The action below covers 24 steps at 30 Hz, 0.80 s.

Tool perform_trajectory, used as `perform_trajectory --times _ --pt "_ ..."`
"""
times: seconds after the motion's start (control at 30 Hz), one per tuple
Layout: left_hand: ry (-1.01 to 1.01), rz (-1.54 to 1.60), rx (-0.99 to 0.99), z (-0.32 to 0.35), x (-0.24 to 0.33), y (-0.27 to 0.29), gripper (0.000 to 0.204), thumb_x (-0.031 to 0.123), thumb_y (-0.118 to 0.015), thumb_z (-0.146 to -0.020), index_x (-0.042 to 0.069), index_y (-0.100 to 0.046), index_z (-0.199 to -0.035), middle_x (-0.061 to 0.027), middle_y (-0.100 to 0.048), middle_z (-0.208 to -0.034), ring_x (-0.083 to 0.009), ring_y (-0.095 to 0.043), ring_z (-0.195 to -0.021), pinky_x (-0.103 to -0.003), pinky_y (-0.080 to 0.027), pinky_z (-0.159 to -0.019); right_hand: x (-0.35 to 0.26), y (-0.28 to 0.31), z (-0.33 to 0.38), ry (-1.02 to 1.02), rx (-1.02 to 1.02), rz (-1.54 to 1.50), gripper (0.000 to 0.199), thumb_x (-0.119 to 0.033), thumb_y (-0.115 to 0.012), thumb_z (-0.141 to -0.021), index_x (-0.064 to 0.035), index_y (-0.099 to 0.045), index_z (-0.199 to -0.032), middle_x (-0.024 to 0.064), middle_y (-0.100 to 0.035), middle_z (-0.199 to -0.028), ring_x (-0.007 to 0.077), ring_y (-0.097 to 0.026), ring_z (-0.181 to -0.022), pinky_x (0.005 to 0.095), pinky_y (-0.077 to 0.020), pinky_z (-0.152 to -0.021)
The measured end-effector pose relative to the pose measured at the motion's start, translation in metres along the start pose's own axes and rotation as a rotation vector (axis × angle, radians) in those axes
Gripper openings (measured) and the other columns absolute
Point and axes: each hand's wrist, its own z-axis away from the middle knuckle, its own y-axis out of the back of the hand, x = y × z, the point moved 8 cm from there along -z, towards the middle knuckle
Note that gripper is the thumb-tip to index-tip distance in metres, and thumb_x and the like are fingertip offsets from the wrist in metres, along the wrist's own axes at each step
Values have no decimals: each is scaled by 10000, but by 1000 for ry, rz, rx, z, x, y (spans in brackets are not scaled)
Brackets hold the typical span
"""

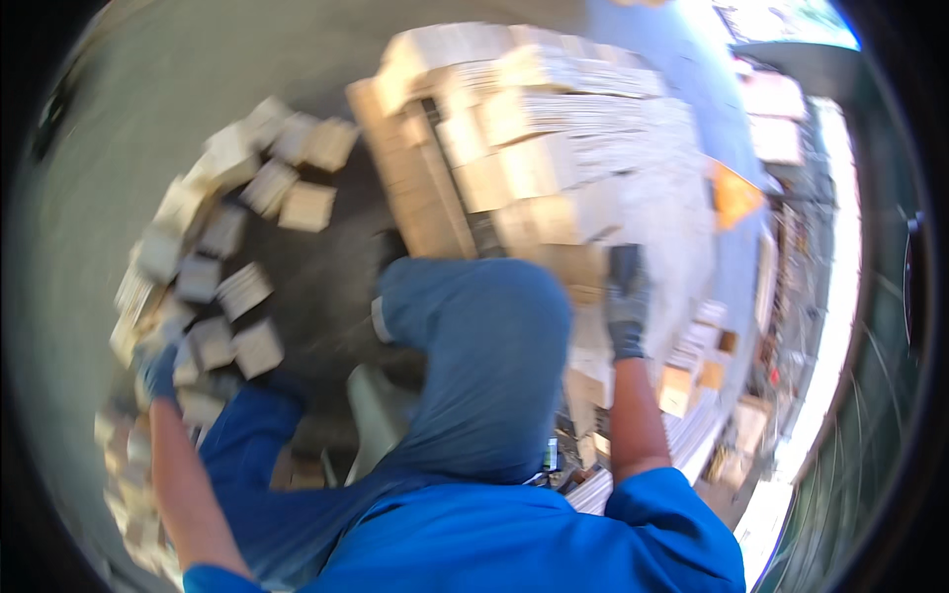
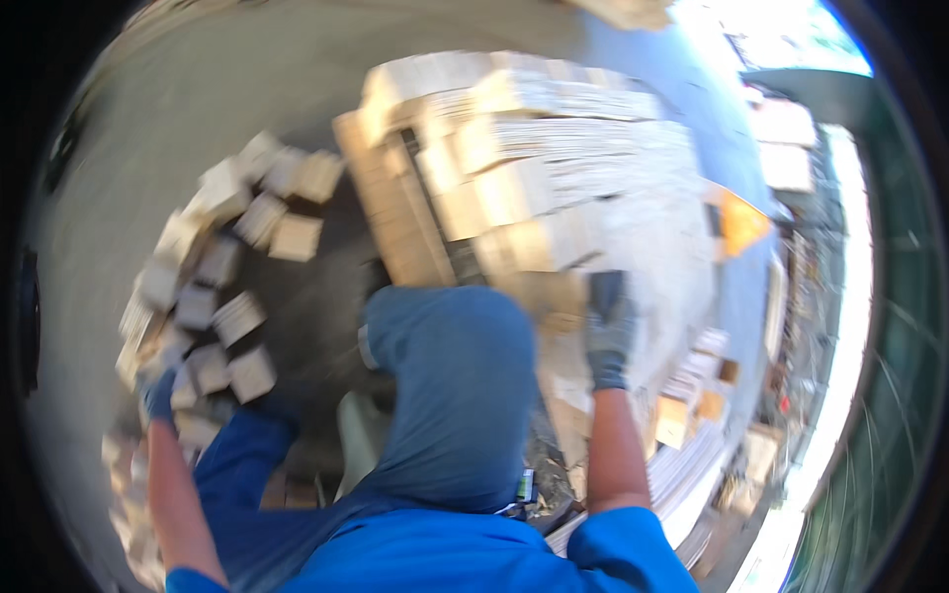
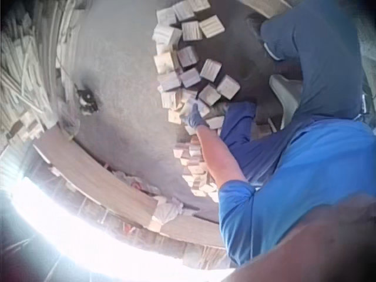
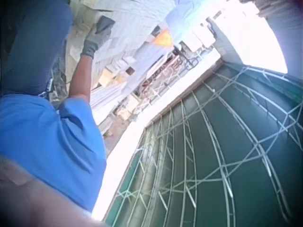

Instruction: The person sits on the floor and sands small wooden blocks one at a time using a sanding block. They rotate each block to sand multiple faces, then place the finished pieces onto a nearby stack.

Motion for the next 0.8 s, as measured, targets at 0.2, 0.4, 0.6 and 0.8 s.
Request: perform_trajectory --times 0.2,0.4,0.6,0.8 --pt "223 211 53 62 79 -24 983 115 -949 -715 -123 -400 -1495 -217 -634 -1299 -282 -707 -977 -395 -642 -758 -17 33 -4 -176 -2 241 875 -478 -764 -879 -43 -421 -1556 280 -569 -1387 467 -594 -1211 537 -490 -1033" --pt "253 461 -171 112 140 -44 609 172 -921 -739 -58 -653 -1235 -157 -706 -1095 -283 -711 -870 -422 -625 -702 -8 31 3 -255 -31 220 891 -538 -748 -879 -80 -425 -1572 258 -547 -1448 448 -598 -1243 538 -499 -1034" --pt "206 720 -394 209 254 -40 353 361 -758 -893 208 -724 -1209 -1 -720 -1132 -197 -702 -979 -378 -490 -670 -21 61 2 -244 96 -23 878 -508 -785 -857 -91 -448 -1552 269 -609 -1352 458 -632 -1171 545 -526 -971" --pt "144 1197 -711 295 344 -43 593 401 -722 -959 129 -562 -1460 -88 -647 -1407 -293 -620 -1275 -503 -489 -1062 -139 143 -2 23 315 -586 757 -396 -791 -877 21 -524 -1450 280 -643 -1258 449 -642 -1119 517 -526 -975"
